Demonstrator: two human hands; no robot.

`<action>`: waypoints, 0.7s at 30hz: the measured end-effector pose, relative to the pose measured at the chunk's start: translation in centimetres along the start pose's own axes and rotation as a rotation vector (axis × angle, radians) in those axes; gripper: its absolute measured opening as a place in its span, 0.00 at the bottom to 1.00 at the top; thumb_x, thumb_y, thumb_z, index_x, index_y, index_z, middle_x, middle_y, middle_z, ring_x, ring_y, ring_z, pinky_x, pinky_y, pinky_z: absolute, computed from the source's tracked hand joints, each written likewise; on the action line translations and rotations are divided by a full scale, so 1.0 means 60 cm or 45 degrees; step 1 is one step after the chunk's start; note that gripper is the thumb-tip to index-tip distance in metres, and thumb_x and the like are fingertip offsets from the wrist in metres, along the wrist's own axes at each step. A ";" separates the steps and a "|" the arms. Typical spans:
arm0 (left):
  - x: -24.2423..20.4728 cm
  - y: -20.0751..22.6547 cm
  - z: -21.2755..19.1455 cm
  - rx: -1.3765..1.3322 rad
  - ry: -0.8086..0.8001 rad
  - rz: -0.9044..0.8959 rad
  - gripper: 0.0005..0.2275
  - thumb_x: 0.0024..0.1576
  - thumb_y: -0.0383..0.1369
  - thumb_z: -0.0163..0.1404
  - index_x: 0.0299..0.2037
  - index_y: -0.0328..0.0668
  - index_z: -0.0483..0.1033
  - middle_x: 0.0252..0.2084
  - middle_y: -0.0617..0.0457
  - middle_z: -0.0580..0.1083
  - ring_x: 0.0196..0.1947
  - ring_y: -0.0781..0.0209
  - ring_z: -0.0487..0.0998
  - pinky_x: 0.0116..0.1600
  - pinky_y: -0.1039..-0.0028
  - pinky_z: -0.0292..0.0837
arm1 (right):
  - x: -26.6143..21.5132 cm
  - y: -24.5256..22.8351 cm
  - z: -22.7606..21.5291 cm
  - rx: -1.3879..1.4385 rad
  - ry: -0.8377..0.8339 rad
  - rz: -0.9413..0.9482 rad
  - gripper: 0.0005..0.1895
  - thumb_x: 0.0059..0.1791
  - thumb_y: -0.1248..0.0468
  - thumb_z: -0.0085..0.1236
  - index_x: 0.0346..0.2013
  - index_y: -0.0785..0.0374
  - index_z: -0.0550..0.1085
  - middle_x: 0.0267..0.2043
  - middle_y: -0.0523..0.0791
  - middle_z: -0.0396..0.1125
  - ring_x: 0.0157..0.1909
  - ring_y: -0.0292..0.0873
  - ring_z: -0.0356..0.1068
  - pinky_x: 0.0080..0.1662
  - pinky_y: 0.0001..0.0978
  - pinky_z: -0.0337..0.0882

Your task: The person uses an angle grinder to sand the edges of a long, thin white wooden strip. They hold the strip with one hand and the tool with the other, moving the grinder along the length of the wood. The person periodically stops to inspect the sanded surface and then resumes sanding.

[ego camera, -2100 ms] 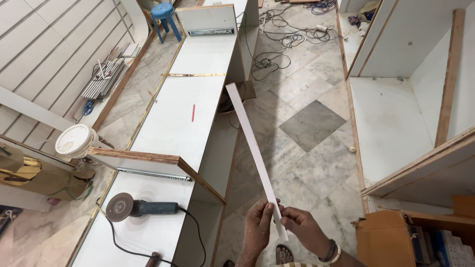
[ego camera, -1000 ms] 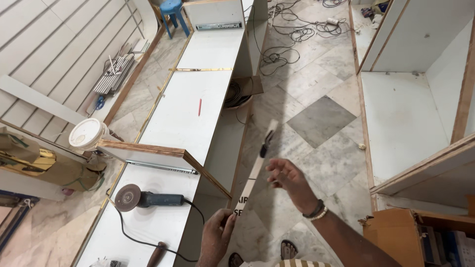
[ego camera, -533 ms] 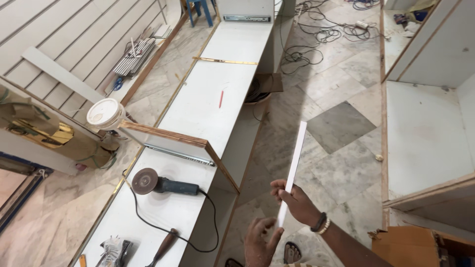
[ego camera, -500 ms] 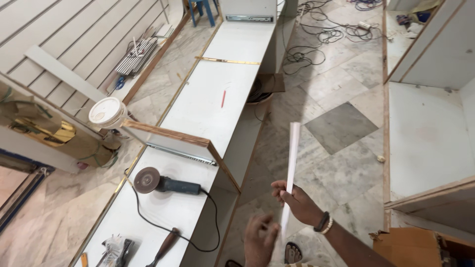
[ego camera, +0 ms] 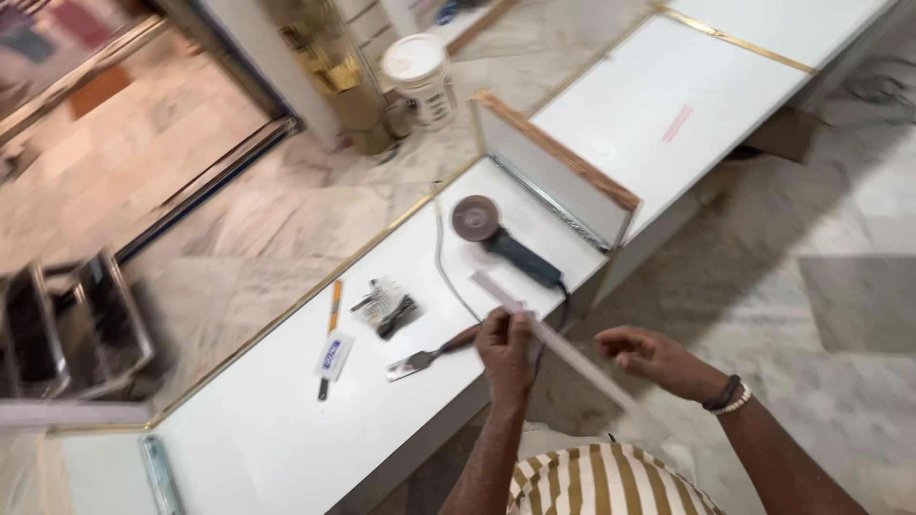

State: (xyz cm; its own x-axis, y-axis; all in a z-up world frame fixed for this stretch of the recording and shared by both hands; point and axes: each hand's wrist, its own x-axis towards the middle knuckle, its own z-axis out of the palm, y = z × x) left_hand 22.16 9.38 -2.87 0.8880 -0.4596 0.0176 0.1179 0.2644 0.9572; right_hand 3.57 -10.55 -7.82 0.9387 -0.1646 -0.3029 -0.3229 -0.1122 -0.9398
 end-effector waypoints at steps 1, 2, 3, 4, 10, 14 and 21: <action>0.013 0.000 -0.041 0.034 0.162 0.052 0.11 0.61 0.36 0.54 0.43 0.33 0.78 0.35 0.50 0.79 0.35 0.64 0.79 0.40 0.73 0.79 | 0.039 0.025 -0.006 0.004 0.079 0.065 0.33 0.49 0.41 0.53 0.61 0.57 0.72 0.56 0.46 0.73 0.58 0.43 0.72 0.56 0.40 0.75; 0.020 0.004 -0.085 0.068 0.250 0.073 0.11 0.62 0.36 0.53 0.42 0.34 0.77 0.33 0.50 0.78 0.33 0.65 0.78 0.40 0.73 0.78 | 0.080 0.049 -0.009 0.014 0.161 0.132 0.34 0.48 0.40 0.53 0.60 0.58 0.74 0.56 0.48 0.74 0.59 0.46 0.72 0.57 0.42 0.75; 0.021 0.011 -0.127 0.102 0.338 0.092 0.11 0.62 0.37 0.52 0.42 0.34 0.76 0.31 0.51 0.77 0.32 0.66 0.78 0.39 0.74 0.77 | 0.116 0.069 -0.015 -0.155 0.197 0.191 0.34 0.48 0.39 0.52 0.60 0.57 0.75 0.57 0.47 0.74 0.60 0.45 0.72 0.59 0.42 0.74; 0.022 0.024 -0.161 0.140 0.430 0.121 0.11 0.63 0.38 0.51 0.41 0.34 0.76 0.30 0.52 0.77 0.31 0.66 0.77 0.38 0.75 0.76 | 0.158 0.081 -0.022 -0.323 0.232 0.233 0.34 0.48 0.38 0.51 0.60 0.57 0.75 0.58 0.46 0.74 0.61 0.45 0.72 0.60 0.42 0.73; -0.006 0.074 -0.297 0.139 0.805 0.217 0.14 0.64 0.40 0.49 0.38 0.32 0.77 0.28 0.52 0.74 0.28 0.67 0.69 0.33 0.74 0.68 | 0.405 0.073 -0.016 -0.831 0.258 0.420 0.42 0.45 0.37 0.60 0.64 0.62 0.72 0.64 0.56 0.68 0.61 0.54 0.72 0.61 0.47 0.72; -0.055 0.078 -0.346 0.236 1.056 0.179 0.15 0.64 0.40 0.51 0.38 0.31 0.78 0.28 0.52 0.71 0.28 0.67 0.68 0.34 0.74 0.67 | 0.502 0.058 -0.009 -1.054 0.354 0.271 0.50 0.39 0.36 0.70 0.62 0.70 0.69 0.60 0.63 0.66 0.58 0.60 0.69 0.58 0.49 0.71; -0.175 -0.022 -0.378 0.008 1.531 0.261 0.15 0.60 0.39 0.52 0.39 0.30 0.75 0.32 0.49 0.76 0.31 0.63 0.75 0.37 0.70 0.74 | 0.596 0.016 0.012 -0.939 0.123 0.371 0.44 0.35 0.40 0.75 0.50 0.72 0.77 0.48 0.60 0.76 0.52 0.59 0.77 0.55 0.47 0.75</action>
State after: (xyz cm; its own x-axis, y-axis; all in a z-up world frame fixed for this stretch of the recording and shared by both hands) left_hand 22.72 33.08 -10.89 0.7357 0.6688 -0.1067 -0.0720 0.2340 0.9696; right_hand 36.94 -15.83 -19.70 0.8006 -0.3672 -0.4736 -0.5818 -0.6656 -0.4674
